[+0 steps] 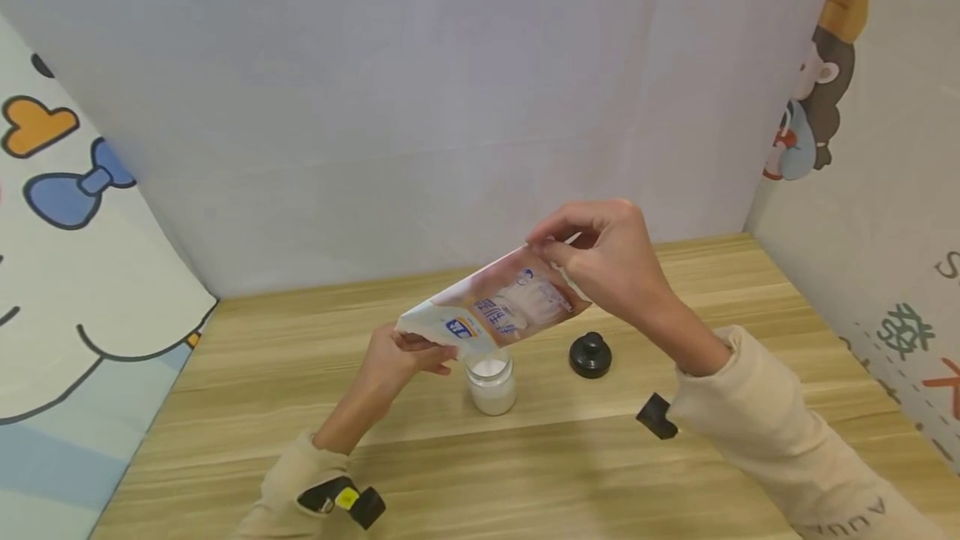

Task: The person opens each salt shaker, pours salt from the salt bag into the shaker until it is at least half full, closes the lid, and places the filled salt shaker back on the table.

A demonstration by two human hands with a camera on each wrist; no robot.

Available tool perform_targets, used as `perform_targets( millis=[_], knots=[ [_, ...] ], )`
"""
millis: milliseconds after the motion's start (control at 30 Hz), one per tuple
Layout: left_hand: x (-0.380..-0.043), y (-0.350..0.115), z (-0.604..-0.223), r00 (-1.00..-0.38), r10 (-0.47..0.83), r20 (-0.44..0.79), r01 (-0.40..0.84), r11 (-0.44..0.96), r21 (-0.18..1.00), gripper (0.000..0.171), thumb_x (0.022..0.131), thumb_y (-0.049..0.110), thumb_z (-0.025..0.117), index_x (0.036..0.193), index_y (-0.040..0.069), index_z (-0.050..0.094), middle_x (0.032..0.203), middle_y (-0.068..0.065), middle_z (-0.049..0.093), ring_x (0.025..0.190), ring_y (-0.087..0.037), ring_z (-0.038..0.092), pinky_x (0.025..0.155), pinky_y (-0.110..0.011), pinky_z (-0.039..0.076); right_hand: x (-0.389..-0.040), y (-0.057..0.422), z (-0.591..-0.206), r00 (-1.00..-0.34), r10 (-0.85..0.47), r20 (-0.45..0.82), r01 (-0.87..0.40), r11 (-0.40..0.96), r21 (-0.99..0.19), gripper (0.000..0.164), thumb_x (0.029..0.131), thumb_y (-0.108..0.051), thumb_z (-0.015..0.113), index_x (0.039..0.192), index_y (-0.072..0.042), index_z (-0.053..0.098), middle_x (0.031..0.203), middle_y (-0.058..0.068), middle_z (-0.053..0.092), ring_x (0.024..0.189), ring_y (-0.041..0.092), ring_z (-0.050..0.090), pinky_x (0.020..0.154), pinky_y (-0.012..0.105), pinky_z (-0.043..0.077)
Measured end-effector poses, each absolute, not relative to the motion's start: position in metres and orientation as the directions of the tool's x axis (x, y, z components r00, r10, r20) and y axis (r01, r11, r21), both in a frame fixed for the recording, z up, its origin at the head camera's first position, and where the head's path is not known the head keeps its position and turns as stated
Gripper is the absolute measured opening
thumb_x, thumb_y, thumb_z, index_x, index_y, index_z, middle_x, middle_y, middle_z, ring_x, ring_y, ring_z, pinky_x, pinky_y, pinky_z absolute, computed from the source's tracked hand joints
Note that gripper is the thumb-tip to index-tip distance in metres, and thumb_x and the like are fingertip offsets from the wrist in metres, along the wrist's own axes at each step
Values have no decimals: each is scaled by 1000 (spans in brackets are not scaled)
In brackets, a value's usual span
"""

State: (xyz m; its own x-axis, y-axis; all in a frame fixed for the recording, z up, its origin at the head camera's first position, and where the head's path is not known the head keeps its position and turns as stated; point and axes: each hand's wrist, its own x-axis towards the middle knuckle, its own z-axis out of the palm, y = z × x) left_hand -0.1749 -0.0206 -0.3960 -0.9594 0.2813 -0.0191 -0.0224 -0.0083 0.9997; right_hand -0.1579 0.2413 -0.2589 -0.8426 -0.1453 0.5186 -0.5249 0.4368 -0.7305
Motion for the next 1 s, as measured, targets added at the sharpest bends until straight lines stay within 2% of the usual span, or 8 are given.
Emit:
perform_targets(
  millis=[333,600,1000],
  knots=[
    [-176,-20,-396,-955,297,-19,-23,-7,1000,29,76,-2,75,103,-7,66,96,-19,70,83,-25,69,70,-41,60,-158,240,-257,-840,-138,525,-527,435,-730,11,80,6,70,81,-5,75,81,5,71,64,14,66,58,19,54],
    [-176,-19,-398,-956,292,-23,-28,-16,999,27,76,-1,75,101,-7,67,93,-17,70,81,-25,69,69,-41,60,-158,238,-256,-838,-139,527,-530,431,-730,13,79,7,70,81,-5,75,80,1,71,66,15,65,58,19,54],
    [-177,-19,-400,-953,304,-9,-15,-16,1000,29,77,-1,75,103,-8,66,95,-19,70,83,-24,69,70,-40,60,-159,239,-257,-832,-143,537,-538,444,-716,13,79,7,70,81,-5,75,81,3,71,68,11,65,59,18,54]
  ],
)
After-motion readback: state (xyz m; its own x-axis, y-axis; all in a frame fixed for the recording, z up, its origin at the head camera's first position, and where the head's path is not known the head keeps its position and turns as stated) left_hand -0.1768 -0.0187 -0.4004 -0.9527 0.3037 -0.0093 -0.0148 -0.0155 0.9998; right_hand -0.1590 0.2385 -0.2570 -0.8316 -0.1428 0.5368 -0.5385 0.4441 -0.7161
